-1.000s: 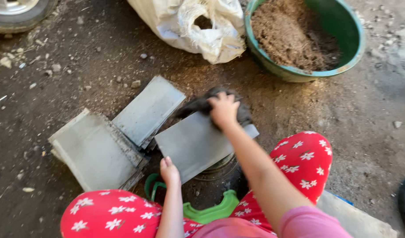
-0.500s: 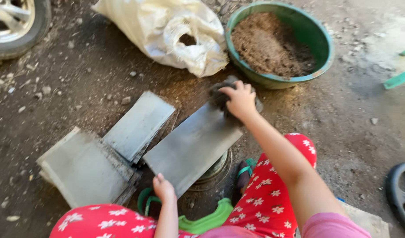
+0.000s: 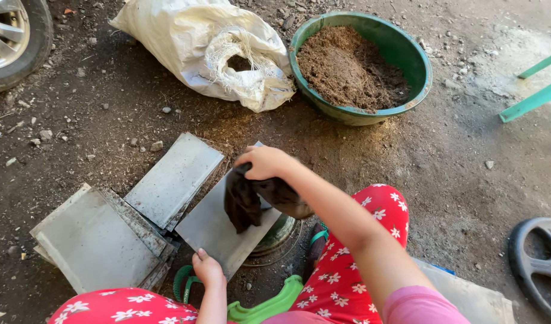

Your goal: The person sits on the ground and wipes rectangular metal sheets with a dark cloth. They handle the sheets one at a time, wiping each surface and placing them into a separate stack. A green basin containing a brown granular substance is visible nearby.

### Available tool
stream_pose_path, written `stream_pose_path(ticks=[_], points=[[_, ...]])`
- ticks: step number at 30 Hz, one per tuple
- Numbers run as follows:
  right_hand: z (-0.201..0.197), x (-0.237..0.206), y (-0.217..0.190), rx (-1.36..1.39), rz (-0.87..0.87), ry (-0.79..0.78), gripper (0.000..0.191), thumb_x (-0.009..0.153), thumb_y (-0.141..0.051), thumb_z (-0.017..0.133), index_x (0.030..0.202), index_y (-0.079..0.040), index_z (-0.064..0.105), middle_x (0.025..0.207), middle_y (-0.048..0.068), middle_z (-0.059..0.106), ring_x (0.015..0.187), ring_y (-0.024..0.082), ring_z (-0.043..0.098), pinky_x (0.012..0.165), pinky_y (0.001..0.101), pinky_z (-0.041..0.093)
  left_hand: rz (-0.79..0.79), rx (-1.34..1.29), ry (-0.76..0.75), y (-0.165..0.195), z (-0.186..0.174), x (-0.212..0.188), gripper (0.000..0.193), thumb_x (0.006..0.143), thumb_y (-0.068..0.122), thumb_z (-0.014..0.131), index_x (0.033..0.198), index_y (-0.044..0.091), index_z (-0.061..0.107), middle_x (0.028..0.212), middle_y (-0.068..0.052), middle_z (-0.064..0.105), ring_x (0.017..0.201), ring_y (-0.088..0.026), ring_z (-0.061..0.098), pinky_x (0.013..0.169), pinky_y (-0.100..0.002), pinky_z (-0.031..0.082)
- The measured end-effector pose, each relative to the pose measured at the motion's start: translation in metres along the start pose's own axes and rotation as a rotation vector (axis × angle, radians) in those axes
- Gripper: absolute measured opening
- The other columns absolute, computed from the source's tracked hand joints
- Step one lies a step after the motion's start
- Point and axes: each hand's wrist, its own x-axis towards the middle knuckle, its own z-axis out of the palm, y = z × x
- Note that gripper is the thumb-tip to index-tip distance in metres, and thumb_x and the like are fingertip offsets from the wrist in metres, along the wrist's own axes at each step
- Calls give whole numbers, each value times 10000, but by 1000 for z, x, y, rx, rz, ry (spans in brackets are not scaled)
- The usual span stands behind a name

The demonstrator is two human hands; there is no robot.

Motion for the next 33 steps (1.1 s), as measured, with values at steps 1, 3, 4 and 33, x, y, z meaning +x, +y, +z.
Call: stream_pose_path(ticks=[1,3,4,33], points=[[18,8,-4,12,75,76,582,764,-385,681,1345,-377,646,1389,130,584,1273,405,577,1060,547,487,-11,-26,-3,0,0,0,365,1112,253,449,1234,-66,578,1179,-197,663,1011,-276,619,924,-399,479],[57,15,-16,-5,222,71,766,745,-536,736,1470,-433,514,1551,169,362,1388,480,361,1044,724,327,-32,-79,-9,1,1,0,367,1111,255,443,1235,-63,577,1182,-196,663,1013,-271,620,921,-395,484],[77,14,-24,-37,295,-4,911,717,-635,797,1534,-473,429,1676,180,166,1459,528,169,1011,851,173,-42,-73,-1,0,1,1,366,1110,254,442,1237,-63,573,1185,-198,661,1015,-271,621,921,-395,485],[35,-70,159,-225,813,406,408,846,-360,685,1250,-307,673,1399,193,490,1267,465,500,962,634,461,-35,-170,27,-32,2,-10,402,1145,317,409,1286,-33,547,1220,-123,645,1058,-204,593,939,-368,470]])
